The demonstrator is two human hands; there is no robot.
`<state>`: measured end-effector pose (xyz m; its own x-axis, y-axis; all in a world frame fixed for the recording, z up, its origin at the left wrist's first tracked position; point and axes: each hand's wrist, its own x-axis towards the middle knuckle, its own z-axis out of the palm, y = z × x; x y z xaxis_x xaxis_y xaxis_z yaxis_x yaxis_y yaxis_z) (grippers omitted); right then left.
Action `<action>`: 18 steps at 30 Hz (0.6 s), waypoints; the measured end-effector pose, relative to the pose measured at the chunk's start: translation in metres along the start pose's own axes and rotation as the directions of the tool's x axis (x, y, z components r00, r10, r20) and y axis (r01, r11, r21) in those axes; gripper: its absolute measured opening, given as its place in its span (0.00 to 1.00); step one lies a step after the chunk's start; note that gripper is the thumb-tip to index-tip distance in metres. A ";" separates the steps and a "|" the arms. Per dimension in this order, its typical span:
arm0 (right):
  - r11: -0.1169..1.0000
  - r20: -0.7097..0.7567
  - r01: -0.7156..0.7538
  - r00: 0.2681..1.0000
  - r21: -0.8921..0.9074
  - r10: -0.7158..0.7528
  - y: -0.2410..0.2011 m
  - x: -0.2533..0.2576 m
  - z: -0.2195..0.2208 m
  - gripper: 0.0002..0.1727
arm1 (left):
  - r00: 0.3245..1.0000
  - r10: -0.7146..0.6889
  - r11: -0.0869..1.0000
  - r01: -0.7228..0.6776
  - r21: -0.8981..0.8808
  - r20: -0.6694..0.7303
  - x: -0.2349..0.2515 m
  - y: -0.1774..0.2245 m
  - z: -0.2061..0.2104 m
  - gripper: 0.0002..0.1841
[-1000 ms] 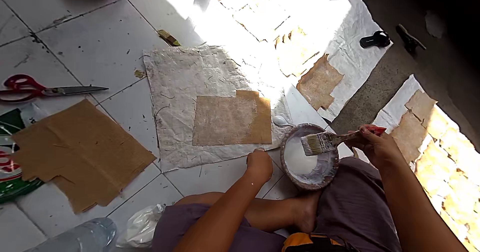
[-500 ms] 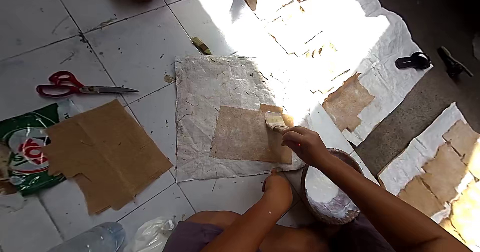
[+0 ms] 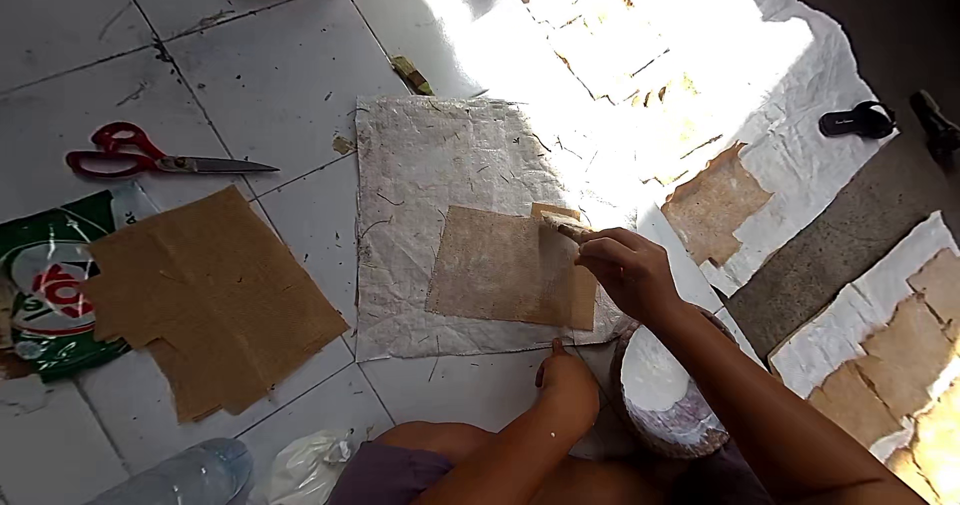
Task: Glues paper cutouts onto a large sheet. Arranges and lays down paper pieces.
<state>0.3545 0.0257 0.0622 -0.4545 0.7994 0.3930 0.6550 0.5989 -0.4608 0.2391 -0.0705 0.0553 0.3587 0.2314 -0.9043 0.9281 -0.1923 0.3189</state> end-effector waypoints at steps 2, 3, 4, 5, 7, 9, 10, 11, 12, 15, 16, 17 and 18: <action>1.000 -0.006 0.011 1.000 -0.001 -0.011 0.013 0.001 0.018 0.05 | 1.000 0.001 1.000 -0.001 0.004 -0.013 -0.002 0.000 -0.001 0.25; 1.000 0.037 0.015 0.999 0.000 -0.015 0.012 -0.003 0.024 0.04 | 1.000 0.007 1.000 -0.006 0.011 -0.019 -0.004 -0.001 -0.001 0.25; 1.000 0.090 0.026 0.996 -0.006 -0.025 0.007 -0.006 0.024 0.04 | 1.000 0.012 1.000 -0.011 0.017 -0.017 -0.004 -0.002 -0.001 0.24; 1.000 0.133 0.026 0.991 -0.009 -0.025 -0.001 -0.007 0.020 0.05 | 1.000 0.017 0.999 -0.017 0.027 -0.007 -0.003 -0.002 -0.001 0.25; 1.000 0.135 0.007 0.991 -0.009 -0.006 -0.015 -0.003 0.005 0.06 | 1.000 0.024 0.998 -0.024 0.053 0.011 -0.001 -0.001 -0.001 0.27; 1.000 0.042 0.002 0.999 -0.012 -0.002 -0.015 0.005 0.004 0.06 | 1.000 0.025 0.997 -0.026 0.078 0.013 0.001 0.001 0.000 0.26; 1.000 0.005 0.011 1.000 -0.017 -0.011 -0.009 0.007 0.011 0.05 | 1.000 0.023 0.997 -0.024 0.078 0.006 0.001 0.001 0.000 0.25; 0.999 -0.009 0.024 1.000 -0.024 -0.025 -0.002 0.009 0.021 0.05 | 1.000 0.019 0.998 -0.019 0.066 0.000 0.000 0.001 0.000 0.24; 0.999 0.008 0.035 0.999 -0.027 -0.035 0.003 0.008 0.032 0.04 | 1.000 0.019 0.998 -0.018 0.055 -0.008 -0.002 0.001 -0.001 0.23; 0.997 0.136 0.062 0.989 -0.041 -0.056 -0.010 0.000 0.037 0.03 | 1.000 0.030 0.997 -0.030 0.066 -0.002 -0.003 -0.002 -0.002 0.24; 0.997 0.156 0.057 0.986 -0.048 -0.049 -0.017 0.001 0.030 0.04 | 1.000 0.030 0.998 -0.030 0.056 0.006 -0.003 -0.002 -0.002 0.26; 0.997 0.140 0.049 0.989 -0.055 -0.041 -0.023 0.004 0.023 0.05 | 1.000 0.025 0.999 -0.025 0.036 0.010 -0.002 -0.002 -0.003 0.28; 0.997 0.101 0.040 0.994 -0.067 -0.033 -0.026 0.008 0.019 0.05 | 1.000 0.024 0.999 -0.025 0.033 0.010 -0.001 -0.002 -0.003 0.28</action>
<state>0.3220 0.0173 0.0619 -0.5342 0.7800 0.3259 0.6756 0.6257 -0.3901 0.2372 -0.0677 0.0558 0.3800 0.2167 -0.8992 0.9151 -0.2295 0.3314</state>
